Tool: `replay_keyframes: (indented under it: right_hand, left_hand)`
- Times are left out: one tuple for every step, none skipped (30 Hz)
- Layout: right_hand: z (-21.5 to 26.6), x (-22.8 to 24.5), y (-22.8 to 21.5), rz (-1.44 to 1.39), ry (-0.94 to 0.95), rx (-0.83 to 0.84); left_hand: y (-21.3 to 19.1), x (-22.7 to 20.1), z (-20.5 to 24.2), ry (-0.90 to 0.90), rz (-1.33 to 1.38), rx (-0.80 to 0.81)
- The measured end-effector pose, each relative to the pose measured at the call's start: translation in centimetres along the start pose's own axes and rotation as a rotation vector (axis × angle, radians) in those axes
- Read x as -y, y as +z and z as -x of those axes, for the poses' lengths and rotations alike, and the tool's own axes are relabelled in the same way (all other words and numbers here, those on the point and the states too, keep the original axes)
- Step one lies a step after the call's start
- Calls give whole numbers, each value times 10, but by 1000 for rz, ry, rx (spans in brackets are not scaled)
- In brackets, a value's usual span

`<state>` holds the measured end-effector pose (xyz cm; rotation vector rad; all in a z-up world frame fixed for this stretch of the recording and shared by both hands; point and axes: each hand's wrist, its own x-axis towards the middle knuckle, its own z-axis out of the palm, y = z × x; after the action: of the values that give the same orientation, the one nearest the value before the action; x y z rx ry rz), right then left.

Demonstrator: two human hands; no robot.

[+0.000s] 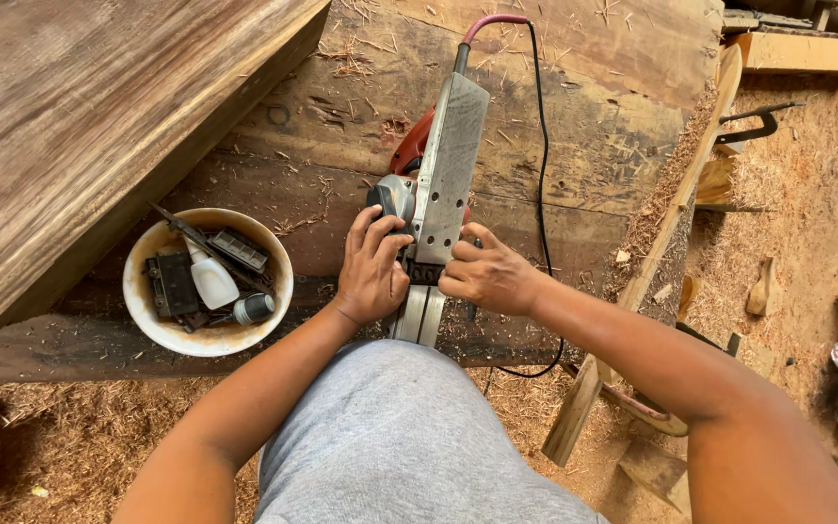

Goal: The person adjusts the fence and depth settings on a handheld electric wood planer using a hex key. They repeatedly loosen and tighten screws to position the metal fence, then remove the fence and set the planer aside.

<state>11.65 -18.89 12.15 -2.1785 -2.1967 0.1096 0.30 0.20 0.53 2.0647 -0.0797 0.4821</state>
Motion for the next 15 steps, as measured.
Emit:
replay_keyframes:
  right_hand:
    - [-1,0,1,-21,39,51]
    - [-3,2,2,-42,78,102]
    - [-3,3,3,-62,118,153]
    - [-4,3,3,-60,130,135]
    - [-5,3,5,-58,143,116]
    - [-5,5,6,-59,161,96]
    - [-6,6,8,-60,178,96]
    - [-5,7,9,-62,195,98]
    - [-5,8,10,-64,213,100]
    - [-5,9,10,-81,234,72]
    - [-4,10,10,-97,256,44]
    - [-5,9,9,-110,279,12]
    - [-6,9,8,-120,302,-6]
    - [-7,10,7,-132,328,-24]
    - [-9,10,8,-143,353,-43]
  left_hand:
    - [0,0,0,0,1,-4]
    - [0,-1,1,0,3,-7]
    - [-1,-1,1,-2,4,-10]
    - [-1,-2,1,-6,4,-11]
    - [0,-2,0,-11,5,-11]
    - [-1,-2,0,-13,7,-13]
    - [-1,-1,0,-14,8,-14]
    - [0,-2,1,-18,12,-16]
    - [1,-3,2,-32,12,-16]
    - [2,-3,3,-44,13,-15]
    - [2,-4,4,-56,14,-13]
    - [3,-4,3,-59,15,-8]
    - [3,-5,3,-62,16,-3]
    - [2,-5,3,-65,17,5]
    - [2,-4,2,-69,18,10]
